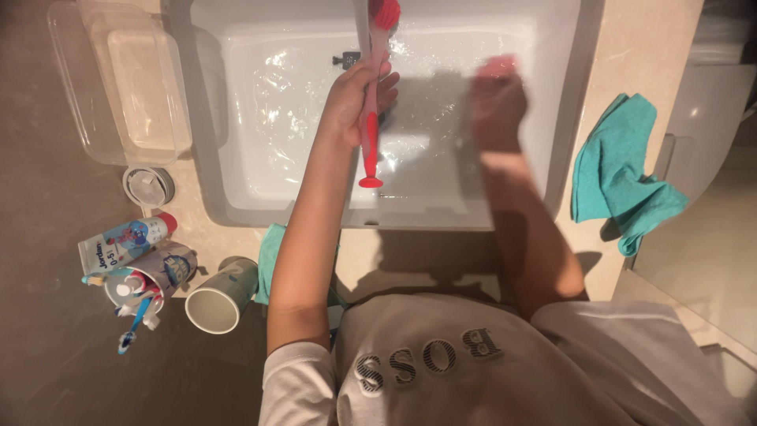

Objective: The person scrubs a white bathroom sink with a red brush and rinses it under running water. They then rinse several bottles and cups, wipe the faucet, and place the items back on the countertop.

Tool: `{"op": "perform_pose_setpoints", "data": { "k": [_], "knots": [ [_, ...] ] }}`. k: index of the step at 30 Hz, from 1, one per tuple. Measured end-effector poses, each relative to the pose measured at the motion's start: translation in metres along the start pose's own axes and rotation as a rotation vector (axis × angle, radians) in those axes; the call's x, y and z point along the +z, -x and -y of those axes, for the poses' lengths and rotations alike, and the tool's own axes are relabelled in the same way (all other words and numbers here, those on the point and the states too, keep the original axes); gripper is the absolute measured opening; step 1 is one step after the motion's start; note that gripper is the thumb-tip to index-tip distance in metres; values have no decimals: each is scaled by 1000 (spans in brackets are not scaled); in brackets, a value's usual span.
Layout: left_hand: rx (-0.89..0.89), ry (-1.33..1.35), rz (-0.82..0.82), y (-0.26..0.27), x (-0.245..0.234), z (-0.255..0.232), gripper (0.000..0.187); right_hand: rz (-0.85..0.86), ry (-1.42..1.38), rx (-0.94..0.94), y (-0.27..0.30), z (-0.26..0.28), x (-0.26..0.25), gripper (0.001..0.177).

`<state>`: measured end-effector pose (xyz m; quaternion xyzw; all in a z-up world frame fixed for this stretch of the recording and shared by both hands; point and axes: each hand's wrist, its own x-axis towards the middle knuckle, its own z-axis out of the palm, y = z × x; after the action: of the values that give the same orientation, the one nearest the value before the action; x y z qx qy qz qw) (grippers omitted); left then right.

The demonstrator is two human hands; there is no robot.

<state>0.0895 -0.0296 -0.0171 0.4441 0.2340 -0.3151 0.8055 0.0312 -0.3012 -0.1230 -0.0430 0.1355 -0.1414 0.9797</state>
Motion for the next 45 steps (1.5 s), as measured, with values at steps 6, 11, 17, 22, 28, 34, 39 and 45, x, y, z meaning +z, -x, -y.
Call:
{"op": "perform_pose_setpoints", "data": {
  "k": [6,11,17,22,28,34,39,45],
  "knots": [
    [10,266,157,-65,-47,39,25,-105,641,429,18,-123,87,30],
    [-29,756,564,-92,-72,53,13,59,1030,630,-9,-139,160,27],
    [27,-1,-67,-80,-52,47,15,351,1503,501,-27,-132,158,32],
    [65,60,-67,-79,-39,49,27,98,1225,564,-28,-129,157,30],
    [79,164,-3,-57,-41,74,43,886,1967,33,-31,-135,132,30],
    [46,215,11,-29,-39,73,69,-90,361,293,-48,-177,104,34],
    [80,266,20,-5,-37,66,72,-265,396,530,-49,-181,95,27],
    [71,400,-107,5,-43,71,71,58,397,419,-44,-177,89,29]
  ]
}}
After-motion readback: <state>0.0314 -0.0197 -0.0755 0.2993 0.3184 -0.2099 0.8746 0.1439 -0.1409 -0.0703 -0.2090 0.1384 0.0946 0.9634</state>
